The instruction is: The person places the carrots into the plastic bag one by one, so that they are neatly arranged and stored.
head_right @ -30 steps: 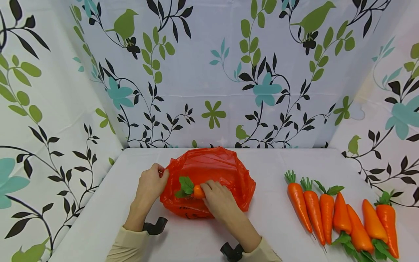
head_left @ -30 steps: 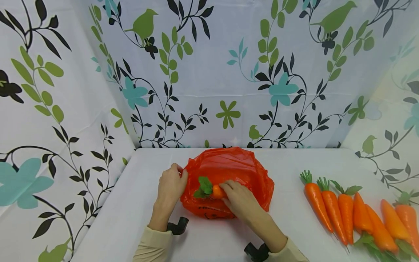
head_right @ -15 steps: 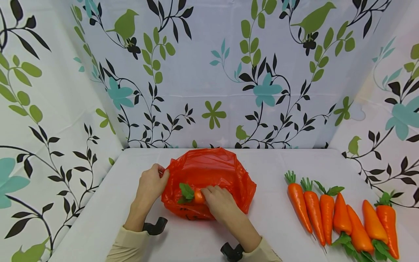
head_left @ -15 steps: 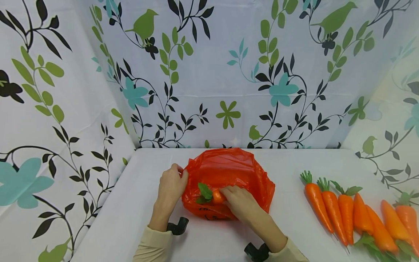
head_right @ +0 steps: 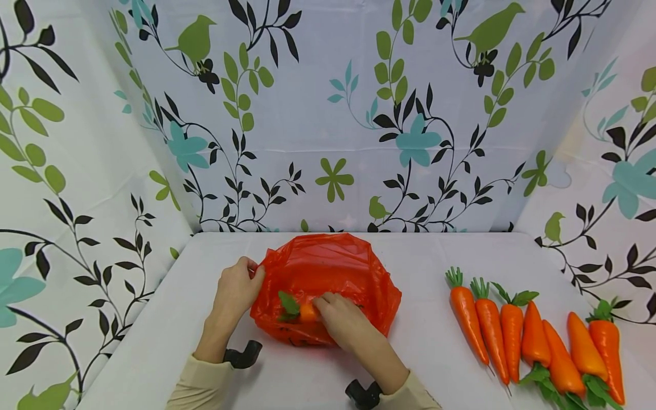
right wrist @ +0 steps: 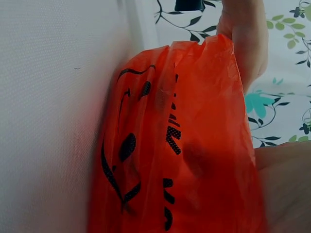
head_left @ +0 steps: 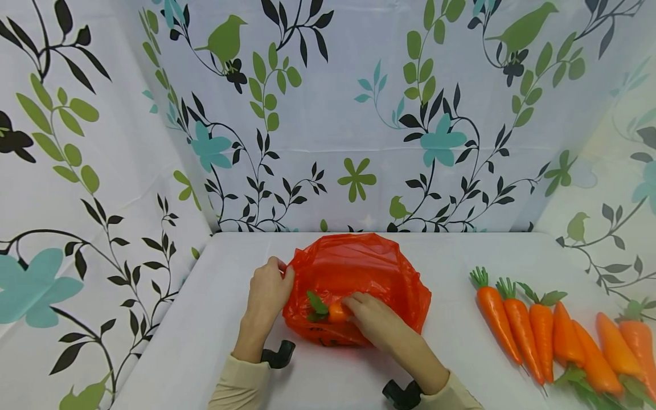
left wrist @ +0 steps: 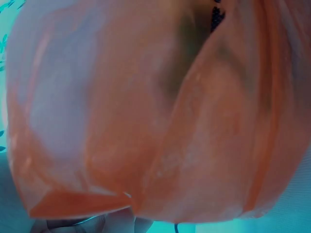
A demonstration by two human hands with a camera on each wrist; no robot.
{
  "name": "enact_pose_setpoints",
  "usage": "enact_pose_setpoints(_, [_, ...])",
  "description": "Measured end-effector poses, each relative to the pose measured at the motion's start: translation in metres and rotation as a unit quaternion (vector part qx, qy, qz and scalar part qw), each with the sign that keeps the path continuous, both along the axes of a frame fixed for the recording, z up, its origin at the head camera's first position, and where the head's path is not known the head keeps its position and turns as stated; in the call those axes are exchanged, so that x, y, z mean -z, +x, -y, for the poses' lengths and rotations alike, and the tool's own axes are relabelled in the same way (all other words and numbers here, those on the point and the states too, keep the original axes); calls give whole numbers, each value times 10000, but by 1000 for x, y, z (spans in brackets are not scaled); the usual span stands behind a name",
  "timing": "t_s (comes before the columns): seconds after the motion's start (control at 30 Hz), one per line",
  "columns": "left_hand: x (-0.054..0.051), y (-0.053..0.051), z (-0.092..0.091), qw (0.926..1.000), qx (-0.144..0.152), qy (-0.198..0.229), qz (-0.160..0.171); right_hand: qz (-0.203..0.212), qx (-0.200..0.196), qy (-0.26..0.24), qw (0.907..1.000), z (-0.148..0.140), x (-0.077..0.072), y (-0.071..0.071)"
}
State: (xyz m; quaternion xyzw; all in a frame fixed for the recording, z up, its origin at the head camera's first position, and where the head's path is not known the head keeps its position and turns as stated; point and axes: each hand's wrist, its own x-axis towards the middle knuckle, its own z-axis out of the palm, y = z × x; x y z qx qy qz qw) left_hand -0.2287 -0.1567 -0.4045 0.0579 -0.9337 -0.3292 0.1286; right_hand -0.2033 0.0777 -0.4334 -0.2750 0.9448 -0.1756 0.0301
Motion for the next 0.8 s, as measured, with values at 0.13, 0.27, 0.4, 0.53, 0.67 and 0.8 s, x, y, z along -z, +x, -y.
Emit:
enact_pose_setpoints(0.13, [0, 0, 0, 10000, 14, 17, -29, 26, -6, 38, 10000, 0, 0, 0])
enact_pose_setpoints(0.27, [0, 0, 0, 10000, 15, 26, -35, 38, -21, 151, 9999, 0, 0, 1])
enact_pose_setpoints(0.4, [0, 1, 0, 10000, -17, 47, -13, 23, -40, 245, 9997, 0, 0, 2])
enact_pose_setpoints(0.53, [1, 1, 0, 10000, -34, 58, -17, 11, -33, 244, 9997, 1, 0, 2])
enact_pose_setpoints(0.67, [1, 0, 0, 10000, -27, 50, -32, -76, -67, 241, 9997, 1, 1, 2])
enact_pose_setpoints(0.8, [1, 0, 0, 10000, -39, 42, -20, -199, -115, 211, 9995, 1, 2, 1])
